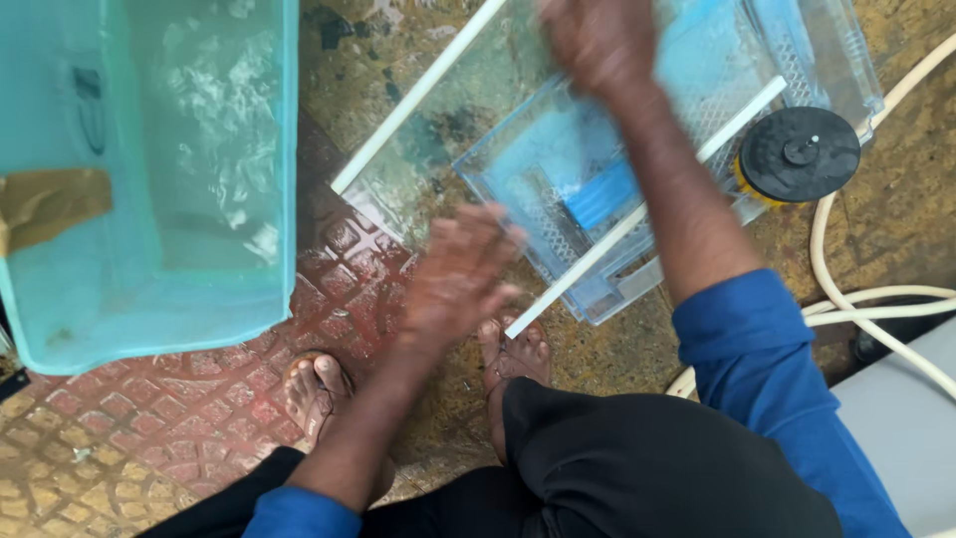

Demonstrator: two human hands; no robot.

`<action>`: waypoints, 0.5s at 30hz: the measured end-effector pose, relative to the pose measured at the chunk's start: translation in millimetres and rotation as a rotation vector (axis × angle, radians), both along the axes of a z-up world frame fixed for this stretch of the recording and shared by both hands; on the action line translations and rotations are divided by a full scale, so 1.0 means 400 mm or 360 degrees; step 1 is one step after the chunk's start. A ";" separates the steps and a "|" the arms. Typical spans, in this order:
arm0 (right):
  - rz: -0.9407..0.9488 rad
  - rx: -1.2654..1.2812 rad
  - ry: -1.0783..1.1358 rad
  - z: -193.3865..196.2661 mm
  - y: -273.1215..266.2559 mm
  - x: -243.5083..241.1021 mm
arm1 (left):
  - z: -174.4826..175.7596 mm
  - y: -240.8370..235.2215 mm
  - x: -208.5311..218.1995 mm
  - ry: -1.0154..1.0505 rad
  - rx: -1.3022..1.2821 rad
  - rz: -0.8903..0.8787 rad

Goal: The person scrubs a transparent refrigerator door shelf and a white plastic strip using a brush and water from a nearby basin. They wipe the surfaces with their hands and rinse the items repeatedly.

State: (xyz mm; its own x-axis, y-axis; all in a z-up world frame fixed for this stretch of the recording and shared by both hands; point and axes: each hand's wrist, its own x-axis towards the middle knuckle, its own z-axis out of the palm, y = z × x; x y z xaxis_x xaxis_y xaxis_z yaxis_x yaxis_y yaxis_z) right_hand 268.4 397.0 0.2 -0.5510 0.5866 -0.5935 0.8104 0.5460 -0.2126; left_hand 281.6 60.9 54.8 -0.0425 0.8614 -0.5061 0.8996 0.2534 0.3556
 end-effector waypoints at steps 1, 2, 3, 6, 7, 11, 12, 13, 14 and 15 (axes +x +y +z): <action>0.0285 0.0241 0.0214 0.012 -0.061 0.001 | 0.002 -0.027 -0.044 0.0078 0.0081 0.0180; 0.0573 0.0479 0.0428 0.024 -0.118 0.012 | -0.007 -0.038 -0.093 0.0209 0.0237 0.0313; 0.0783 0.0462 0.0413 0.037 -0.170 0.043 | -0.021 -0.042 -0.129 0.0330 0.0387 0.0452; 0.1133 0.0217 0.0496 0.071 -0.310 0.188 | -0.068 -0.026 -0.194 0.0508 0.0484 0.0635; 0.1179 0.0192 0.0473 0.083 -0.337 0.245 | -0.084 -0.008 -0.204 0.0508 0.0550 0.0656; 0.1015 0.0292 0.0581 0.071 -0.241 0.407 | -0.111 0.088 -0.156 0.0454 0.0709 0.0575; 0.0807 0.0192 0.0598 0.058 -0.188 0.430 | -0.108 0.115 -0.127 0.0426 0.0724 0.0511; 0.0593 0.0100 0.0617 0.039 -0.121 0.436 | -0.099 0.141 -0.089 0.0299 0.0662 0.0446; 0.0556 0.0296 0.0489 0.024 -0.048 0.434 | -0.085 0.160 -0.042 0.0173 0.0598 0.0380; 0.0517 0.0485 0.0362 0.008 0.020 0.420 | -0.069 0.167 0.010 0.0118 0.0418 0.0234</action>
